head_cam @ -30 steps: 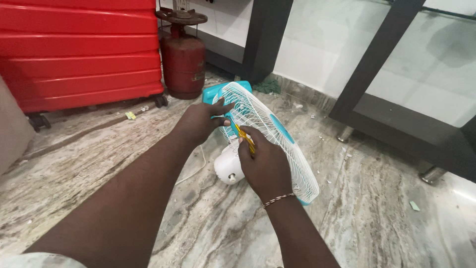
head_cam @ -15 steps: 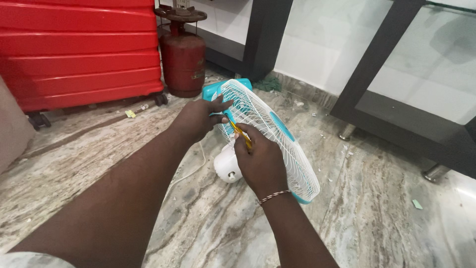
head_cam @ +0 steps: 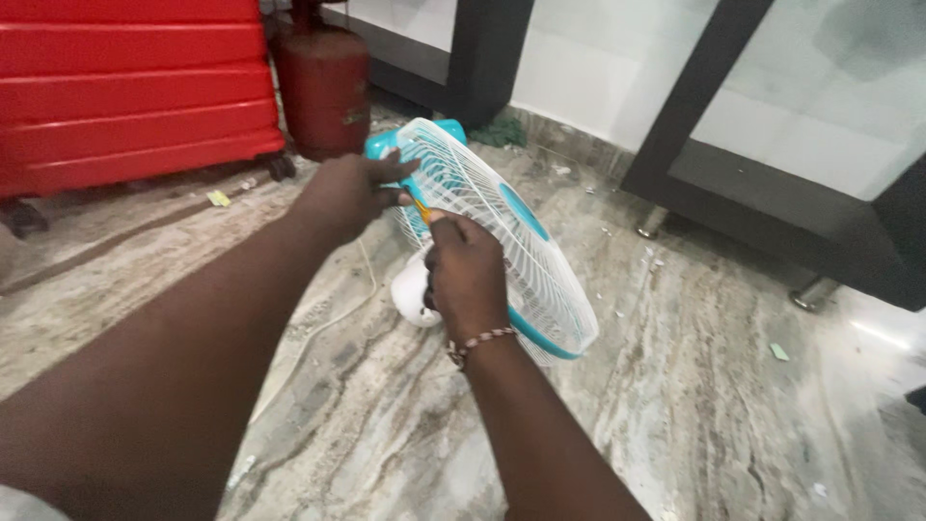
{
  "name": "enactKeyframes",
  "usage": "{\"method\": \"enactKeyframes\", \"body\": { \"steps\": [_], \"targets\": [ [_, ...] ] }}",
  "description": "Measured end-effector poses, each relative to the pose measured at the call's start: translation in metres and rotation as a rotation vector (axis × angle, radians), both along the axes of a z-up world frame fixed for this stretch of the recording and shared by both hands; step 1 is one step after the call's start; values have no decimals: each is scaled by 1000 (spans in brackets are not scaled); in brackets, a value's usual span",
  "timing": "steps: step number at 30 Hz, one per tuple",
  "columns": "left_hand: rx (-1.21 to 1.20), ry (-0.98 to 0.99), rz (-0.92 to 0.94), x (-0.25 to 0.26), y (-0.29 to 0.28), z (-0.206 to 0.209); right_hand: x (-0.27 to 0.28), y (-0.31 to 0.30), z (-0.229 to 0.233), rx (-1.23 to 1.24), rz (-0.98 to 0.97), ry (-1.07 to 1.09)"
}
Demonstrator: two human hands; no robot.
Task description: The person disassembles a table fan by first removing the front grille using a screwdriver, then detaching the central hub cap, and finally unscrewing the fan blade from the motor shaft. The components are placed on the floor.
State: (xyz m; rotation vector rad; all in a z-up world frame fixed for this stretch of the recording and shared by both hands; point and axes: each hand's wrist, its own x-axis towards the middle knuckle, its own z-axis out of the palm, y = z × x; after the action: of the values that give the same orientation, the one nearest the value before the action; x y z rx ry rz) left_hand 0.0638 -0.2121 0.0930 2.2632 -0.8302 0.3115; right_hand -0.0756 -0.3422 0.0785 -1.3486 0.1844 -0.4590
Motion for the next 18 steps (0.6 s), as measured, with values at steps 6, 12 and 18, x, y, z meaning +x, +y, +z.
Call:
{"method": "enactKeyframes", "body": {
  "steps": [6, 12, 18],
  "targets": [
    [21, 17, 66, -15, -2, 10, 1, 5, -1, 286, 69, 7],
    [82, 182, 156, -26, -4, 19, 4, 1, -3, 82, -52, 32],
    [12, 44, 64, -20, -3, 12, -7, 8, -3, -798, -375, -211]
  ]
}}
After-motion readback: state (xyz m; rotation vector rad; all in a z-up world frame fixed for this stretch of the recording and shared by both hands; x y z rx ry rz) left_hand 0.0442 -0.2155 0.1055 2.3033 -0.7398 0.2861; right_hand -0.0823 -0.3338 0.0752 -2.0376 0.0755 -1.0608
